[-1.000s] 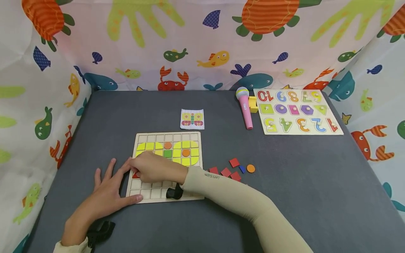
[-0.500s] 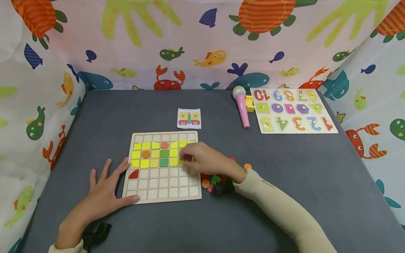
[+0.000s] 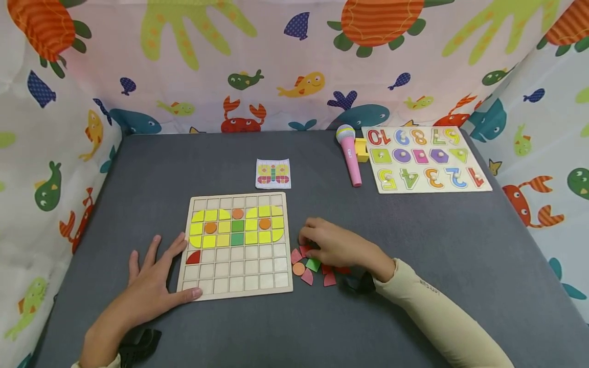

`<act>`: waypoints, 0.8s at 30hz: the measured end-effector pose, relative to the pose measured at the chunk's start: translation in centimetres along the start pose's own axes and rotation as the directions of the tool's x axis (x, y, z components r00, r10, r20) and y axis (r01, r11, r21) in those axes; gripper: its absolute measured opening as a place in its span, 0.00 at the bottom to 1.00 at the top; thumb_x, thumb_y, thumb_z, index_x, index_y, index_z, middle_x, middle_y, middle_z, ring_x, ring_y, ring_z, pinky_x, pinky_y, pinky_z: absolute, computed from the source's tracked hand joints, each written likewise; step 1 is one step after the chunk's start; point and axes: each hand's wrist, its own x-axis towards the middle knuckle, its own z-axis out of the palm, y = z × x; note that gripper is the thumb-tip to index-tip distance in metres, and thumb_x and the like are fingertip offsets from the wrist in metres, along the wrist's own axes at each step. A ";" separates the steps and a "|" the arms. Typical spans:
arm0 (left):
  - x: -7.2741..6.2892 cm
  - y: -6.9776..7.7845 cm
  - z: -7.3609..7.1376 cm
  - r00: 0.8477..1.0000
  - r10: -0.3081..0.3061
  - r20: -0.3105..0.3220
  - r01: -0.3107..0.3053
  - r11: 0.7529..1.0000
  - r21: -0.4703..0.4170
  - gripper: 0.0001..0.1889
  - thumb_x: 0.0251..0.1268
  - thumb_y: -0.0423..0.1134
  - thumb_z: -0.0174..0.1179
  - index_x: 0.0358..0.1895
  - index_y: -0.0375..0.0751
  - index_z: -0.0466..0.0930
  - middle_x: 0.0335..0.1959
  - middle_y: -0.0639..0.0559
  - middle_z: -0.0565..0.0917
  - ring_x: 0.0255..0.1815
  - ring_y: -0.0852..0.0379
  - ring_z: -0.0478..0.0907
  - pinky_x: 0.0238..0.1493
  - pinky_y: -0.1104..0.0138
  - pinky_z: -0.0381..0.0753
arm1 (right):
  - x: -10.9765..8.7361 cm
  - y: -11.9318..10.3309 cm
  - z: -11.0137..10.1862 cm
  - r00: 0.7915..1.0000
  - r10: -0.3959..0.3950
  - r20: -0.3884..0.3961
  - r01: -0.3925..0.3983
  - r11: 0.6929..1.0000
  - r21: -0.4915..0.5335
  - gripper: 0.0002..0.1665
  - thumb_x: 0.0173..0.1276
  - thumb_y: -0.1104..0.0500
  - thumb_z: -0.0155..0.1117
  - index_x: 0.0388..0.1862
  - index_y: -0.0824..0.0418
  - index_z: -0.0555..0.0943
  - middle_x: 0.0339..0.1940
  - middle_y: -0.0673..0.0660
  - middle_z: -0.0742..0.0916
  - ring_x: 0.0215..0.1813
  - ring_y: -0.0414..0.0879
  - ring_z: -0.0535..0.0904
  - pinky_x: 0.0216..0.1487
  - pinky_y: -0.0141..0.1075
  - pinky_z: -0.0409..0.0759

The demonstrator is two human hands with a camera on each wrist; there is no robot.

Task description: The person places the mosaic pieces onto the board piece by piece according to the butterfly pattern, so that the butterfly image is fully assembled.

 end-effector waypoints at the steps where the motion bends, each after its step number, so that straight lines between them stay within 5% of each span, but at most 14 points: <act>1: 0.0 0.0 0.1 1.000 -0.001 0.000 0.001 1.000 -0.001 0.66 0.56 0.71 0.75 0.89 0.44 0.47 0.89 0.39 0.49 0.86 0.27 0.27 0.70 0.28 0.13 | 0.1 0.0 0.0 1.000 -0.003 0.000 0.003 1.000 0.004 0.09 0.71 0.64 0.76 0.44 0.58 0.83 0.41 0.50 0.79 0.45 0.45 0.74 0.47 0.39 0.79; 10: 0.0 -0.1 0.2 1.000 0.005 -0.003 -0.005 1.000 0.004 0.66 0.55 0.71 0.75 0.88 0.43 0.48 0.89 0.40 0.49 0.86 0.27 0.27 0.70 0.27 0.13 | 2.2 -0.5 -0.9 0.997 -0.013 -0.076 0.026 0.985 0.169 0.09 0.74 0.66 0.72 0.36 0.56 0.80 0.28 0.46 0.79 0.30 0.40 0.74 0.32 0.33 0.74; 24: 0.0 -0.1 0.3 1.000 0.006 -0.005 -0.006 1.000 0.006 0.65 0.56 0.71 0.75 0.88 0.43 0.48 0.89 0.39 0.49 0.86 0.26 0.28 0.70 0.27 0.14 | 10.5 -5.9 1.8 0.989 -0.092 -0.116 0.124 0.944 0.305 0.05 0.74 0.69 0.67 0.39 0.61 0.84 0.33 0.49 0.85 0.36 0.41 0.77 0.41 0.30 0.77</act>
